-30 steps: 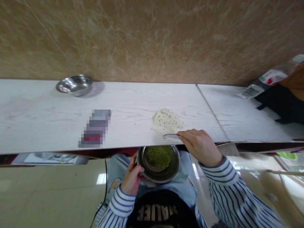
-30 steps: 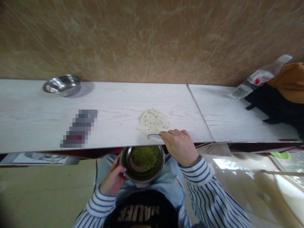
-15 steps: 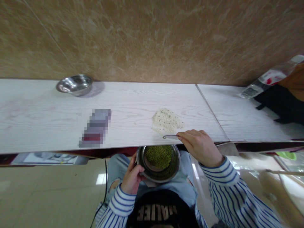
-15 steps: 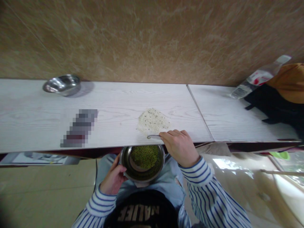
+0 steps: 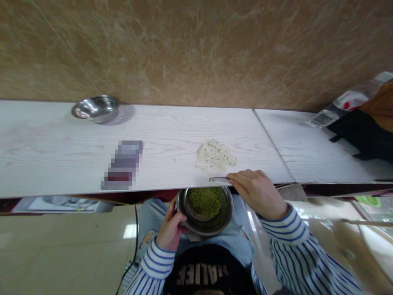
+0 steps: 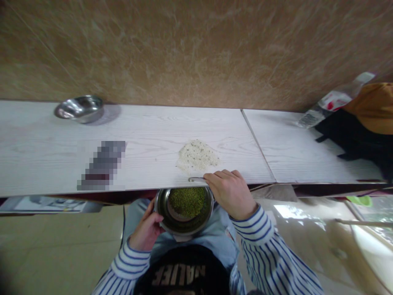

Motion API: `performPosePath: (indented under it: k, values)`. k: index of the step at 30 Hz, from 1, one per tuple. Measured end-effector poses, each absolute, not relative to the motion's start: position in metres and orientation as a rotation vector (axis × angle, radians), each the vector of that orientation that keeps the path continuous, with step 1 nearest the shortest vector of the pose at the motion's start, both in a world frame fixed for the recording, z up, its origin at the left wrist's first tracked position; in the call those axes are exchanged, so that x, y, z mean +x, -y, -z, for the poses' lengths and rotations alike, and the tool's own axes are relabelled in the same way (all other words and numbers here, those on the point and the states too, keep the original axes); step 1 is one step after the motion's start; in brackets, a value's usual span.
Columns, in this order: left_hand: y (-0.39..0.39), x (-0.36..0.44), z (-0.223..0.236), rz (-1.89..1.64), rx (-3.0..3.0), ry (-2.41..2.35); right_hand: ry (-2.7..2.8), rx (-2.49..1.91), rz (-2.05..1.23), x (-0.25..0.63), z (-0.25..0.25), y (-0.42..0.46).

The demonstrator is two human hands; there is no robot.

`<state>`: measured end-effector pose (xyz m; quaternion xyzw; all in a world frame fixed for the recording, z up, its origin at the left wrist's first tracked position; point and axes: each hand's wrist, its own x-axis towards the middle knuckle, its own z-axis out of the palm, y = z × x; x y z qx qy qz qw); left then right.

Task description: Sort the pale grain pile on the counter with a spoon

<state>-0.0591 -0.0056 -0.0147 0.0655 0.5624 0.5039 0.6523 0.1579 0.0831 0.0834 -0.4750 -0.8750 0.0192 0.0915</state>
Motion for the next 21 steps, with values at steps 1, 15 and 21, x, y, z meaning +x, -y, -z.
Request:
performPosePath:
  k: [1, 15, 21]
  values:
    - [0.006, -0.059, 0.014, -1.145, 0.148, -1.275, 2.605, -1.409, -0.059, 0.156, -0.084, -0.082]
    - [0.008, -0.06, 0.014, -1.135, 0.116, -1.254, 2.601, -1.438, -0.04, 0.141, -0.089, -0.071]
    - [0.009, -0.068, 0.015, -1.129, 0.133, -1.229, 2.567, -1.463, 0.006, 0.119, -0.082, -0.079]
